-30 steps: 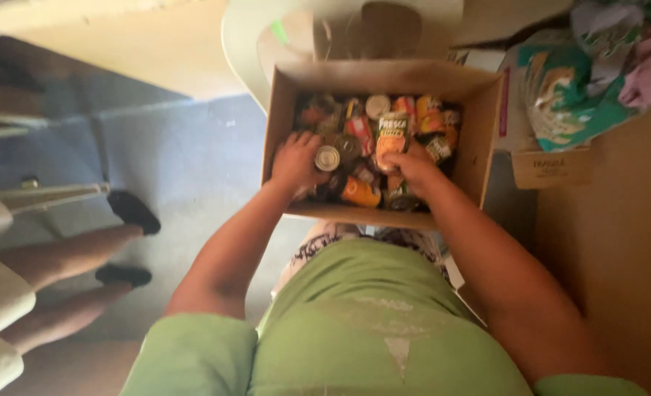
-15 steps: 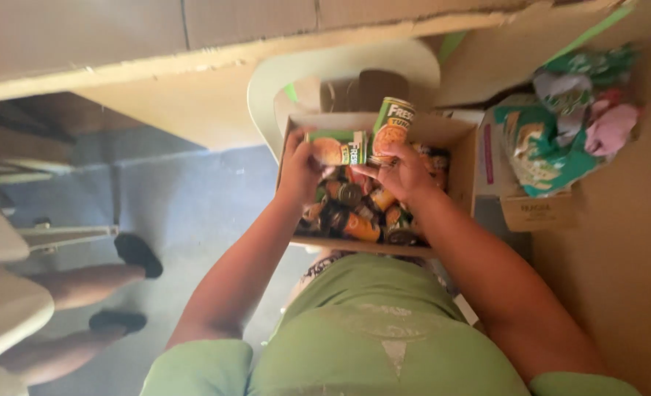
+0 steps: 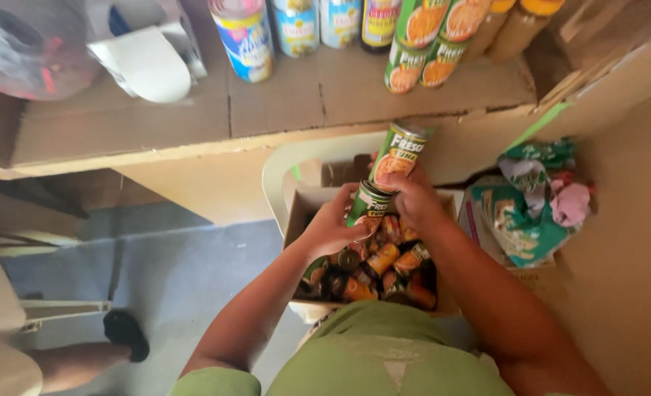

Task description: Stocking and organizing various grocery items including cans, noodle packets, and sauce bottles on retail shelves.

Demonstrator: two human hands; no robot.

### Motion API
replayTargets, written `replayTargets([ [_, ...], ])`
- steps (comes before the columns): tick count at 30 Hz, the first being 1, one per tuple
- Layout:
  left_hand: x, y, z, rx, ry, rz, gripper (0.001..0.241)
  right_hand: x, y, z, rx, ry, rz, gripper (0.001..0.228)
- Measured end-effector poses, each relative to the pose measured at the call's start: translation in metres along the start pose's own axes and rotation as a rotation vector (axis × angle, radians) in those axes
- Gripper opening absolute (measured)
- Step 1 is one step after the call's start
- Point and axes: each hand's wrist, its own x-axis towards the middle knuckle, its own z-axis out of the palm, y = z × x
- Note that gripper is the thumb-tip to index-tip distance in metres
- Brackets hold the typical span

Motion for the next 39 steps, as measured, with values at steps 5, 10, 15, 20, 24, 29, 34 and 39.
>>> replayTargets([
  [5, 0.031, 0.033, -0.022, 0.066, 0.147, 0.18, 0.07, 0.02, -0.045, 0.001, -0.227, 0.04, -0.427, 0.044],
  [10, 0.094, 0.062, -0.052, 0.132, 0.377, 0.394, 0.068, 0.034, -0.079, 0.032, -0.373, 0.098, -0.471, 0.045],
  [15, 0.136, 0.079, -0.075, 0.299, 0.525, 0.53, 0.072, 0.052, -0.078, 0.053, -0.695, 0.012, -0.637, 0.06],
  [20, 0.158, 0.064, -0.088, 0.573, 0.599, 0.391, 0.075, 0.084, -0.066, 0.053, -0.869, 0.042, -0.649, 0.075],
  [24, 0.158, 0.066, -0.082, 0.656, 0.627, 0.386, 0.073, 0.086, -0.061, 0.061, -1.213, 0.192, -0.652, 0.09],
  [29, 0.143, 0.083, -0.073, 0.593, 0.659, 0.436, 0.065, 0.09, -0.052, 0.051, -0.694, 0.027, -0.686, 0.072],
  [34, 0.154, 0.053, -0.095, 0.558, 0.509, 0.459, 0.065, 0.055, -0.094, 0.1, -0.859, 0.118, -0.813, 0.069],
  [39, 0.14, 0.063, -0.092, 0.493, 0.394, 0.458, 0.066, 0.065, -0.12, 0.125, -0.727, -0.063, -0.906, 0.067],
])
